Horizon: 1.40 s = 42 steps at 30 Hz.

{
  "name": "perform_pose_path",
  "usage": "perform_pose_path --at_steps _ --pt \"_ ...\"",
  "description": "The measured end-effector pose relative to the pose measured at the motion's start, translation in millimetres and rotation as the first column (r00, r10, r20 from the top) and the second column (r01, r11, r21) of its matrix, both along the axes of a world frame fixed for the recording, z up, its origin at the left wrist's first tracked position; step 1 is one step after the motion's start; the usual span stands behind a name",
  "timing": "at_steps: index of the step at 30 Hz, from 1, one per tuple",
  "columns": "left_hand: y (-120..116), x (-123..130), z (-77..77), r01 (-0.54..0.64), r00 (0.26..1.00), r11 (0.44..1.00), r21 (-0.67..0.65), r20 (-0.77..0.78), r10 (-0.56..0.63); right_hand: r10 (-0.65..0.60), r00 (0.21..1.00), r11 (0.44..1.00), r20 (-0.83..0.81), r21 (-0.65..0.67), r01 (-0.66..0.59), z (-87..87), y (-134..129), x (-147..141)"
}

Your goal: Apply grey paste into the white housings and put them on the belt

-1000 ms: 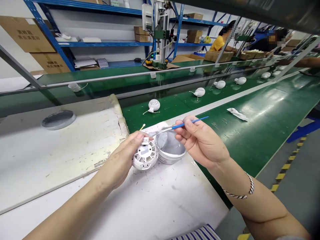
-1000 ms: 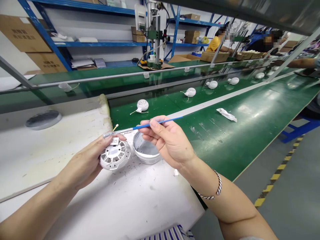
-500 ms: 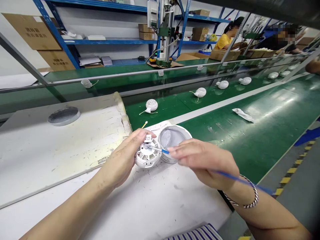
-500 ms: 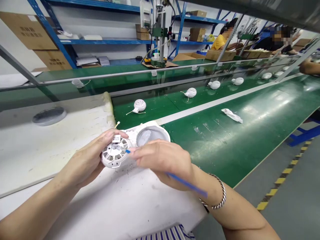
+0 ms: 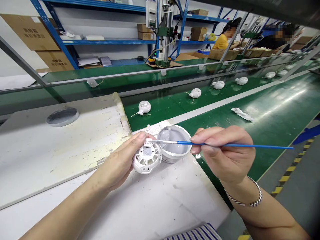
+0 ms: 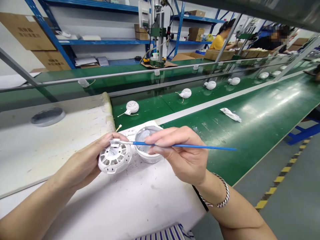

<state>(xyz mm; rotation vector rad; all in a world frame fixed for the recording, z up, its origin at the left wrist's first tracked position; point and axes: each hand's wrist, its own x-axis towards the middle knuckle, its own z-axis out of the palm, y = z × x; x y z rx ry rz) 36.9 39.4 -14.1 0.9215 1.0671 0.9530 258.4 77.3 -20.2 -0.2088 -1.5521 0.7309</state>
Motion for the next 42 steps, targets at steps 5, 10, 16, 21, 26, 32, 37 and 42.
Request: perform_pose_path --at_steps 5,10,16,21,26,32,37,42 --pt "-9 3 4.1 0.215 0.971 0.974 -0.076 0.121 -0.205 -0.153 0.964 0.972 0.219 0.211 0.106 3.1 -6 0" --pt "-16 4 2.3 0.362 0.930 0.931 -0.042 0.075 -0.359 -0.165 0.854 0.973 0.494 0.225 0.058 5.2 -11 -7" --pt "-18 2 0.9 0.413 0.911 0.910 0.036 -0.012 -0.413 -0.281 0.815 0.893 0.507 0.449 0.028 5.8 -10 -6" --pt "-24 10 15.4 0.365 0.930 0.931 0.009 -0.058 -0.364 -0.433 0.760 0.803 0.484 0.590 0.081 9.8 -10 1" --pt "-32 17 18.5 0.225 0.954 0.971 0.085 -0.223 -0.201 -0.482 0.746 0.795 0.459 0.588 0.151 7.9 -19 -1" --pt "-35 18 14.3 0.134 0.946 0.969 0.207 -0.317 -0.063 -0.440 0.746 0.818 0.501 0.567 0.102 9.7 -27 -2" --pt "-35 16 14.6 0.048 0.948 0.949 0.311 -0.315 0.055 -0.479 0.746 0.783 0.462 0.609 0.126 7.4 -28 -3" --pt "-36 18 14.2 0.053 0.974 0.982 0.182 -0.228 -0.011 -0.528 0.719 0.729 0.452 0.675 0.111 3.2 -27 -4"
